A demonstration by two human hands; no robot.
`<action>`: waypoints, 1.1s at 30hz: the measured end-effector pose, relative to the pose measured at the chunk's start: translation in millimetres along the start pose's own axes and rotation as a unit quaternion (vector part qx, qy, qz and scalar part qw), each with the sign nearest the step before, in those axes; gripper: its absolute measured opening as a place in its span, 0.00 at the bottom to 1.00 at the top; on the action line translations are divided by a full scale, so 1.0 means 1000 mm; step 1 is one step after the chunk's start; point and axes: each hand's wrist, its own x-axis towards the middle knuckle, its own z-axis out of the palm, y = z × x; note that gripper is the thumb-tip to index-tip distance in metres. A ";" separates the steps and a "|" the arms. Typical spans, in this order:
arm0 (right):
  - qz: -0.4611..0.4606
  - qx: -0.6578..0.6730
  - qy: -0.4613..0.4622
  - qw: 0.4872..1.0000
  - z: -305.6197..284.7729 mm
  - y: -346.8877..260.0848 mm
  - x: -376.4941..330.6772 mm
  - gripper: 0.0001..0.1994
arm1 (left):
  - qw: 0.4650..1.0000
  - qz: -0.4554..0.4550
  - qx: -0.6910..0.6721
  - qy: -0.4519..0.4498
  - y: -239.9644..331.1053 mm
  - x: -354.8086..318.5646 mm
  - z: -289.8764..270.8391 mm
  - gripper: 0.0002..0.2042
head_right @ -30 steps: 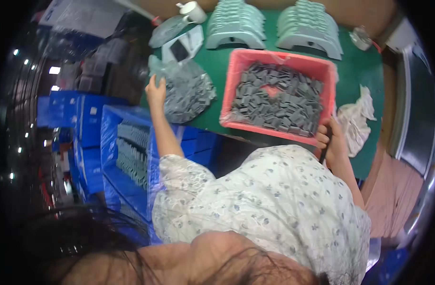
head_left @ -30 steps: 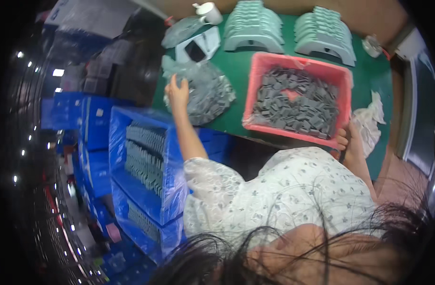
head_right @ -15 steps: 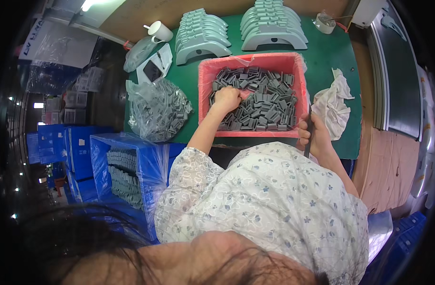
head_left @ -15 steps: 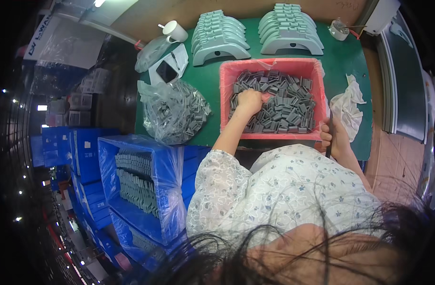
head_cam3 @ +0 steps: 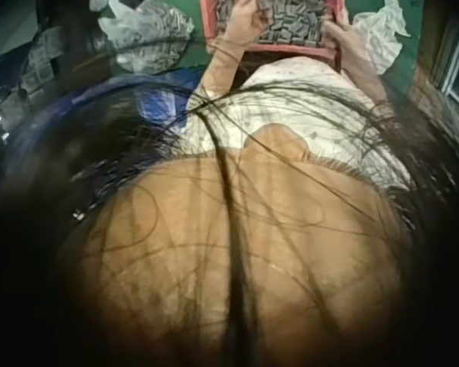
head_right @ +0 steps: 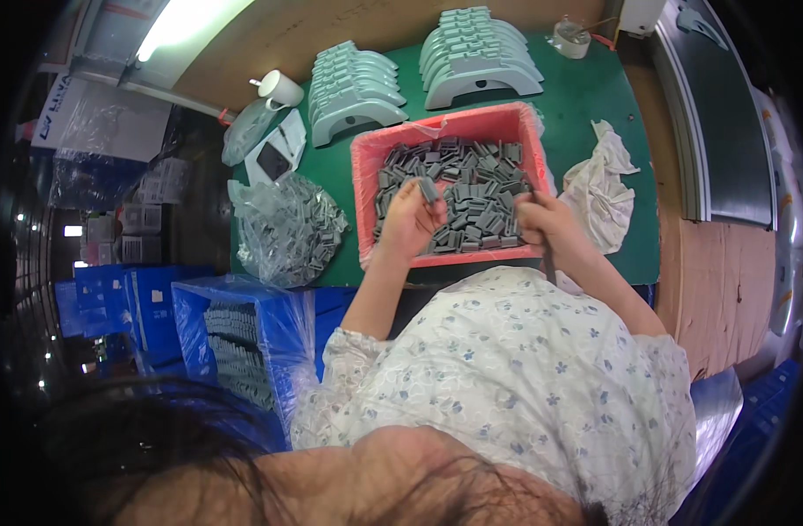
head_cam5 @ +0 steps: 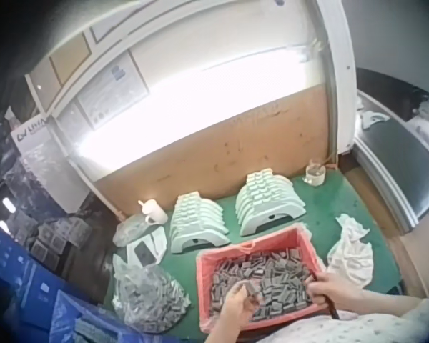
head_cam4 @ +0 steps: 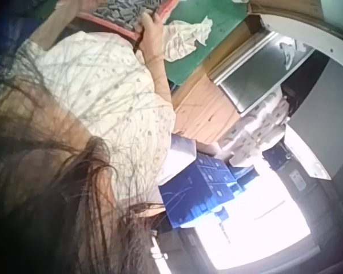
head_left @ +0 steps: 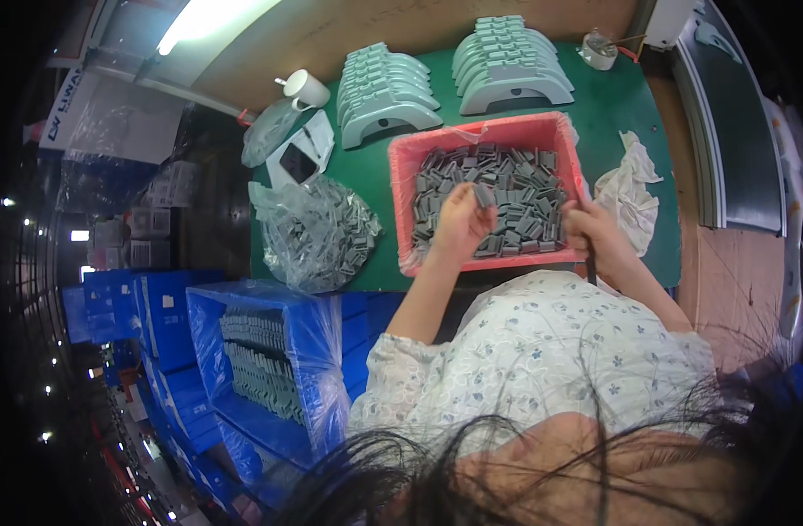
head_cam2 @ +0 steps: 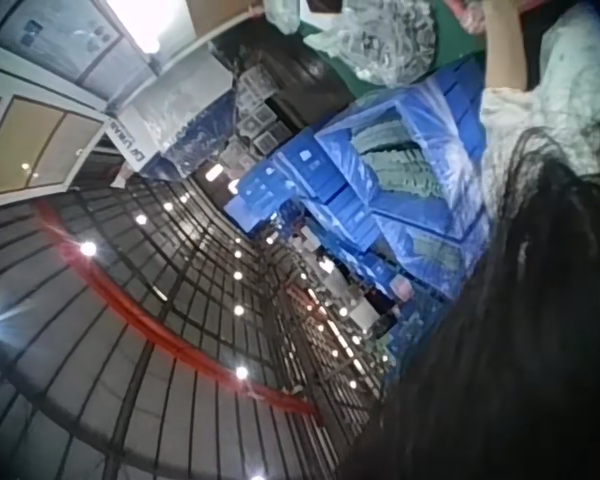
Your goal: The recorder is seen assembling small metal clips onto green plastic frames at a factory workstation.
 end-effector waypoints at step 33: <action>-0.030 -0.245 -0.107 0.963 -0.001 -0.007 -0.019 0.13 | 0.972 -0.165 -0.084 -0.145 -0.049 -0.052 0.050 0.13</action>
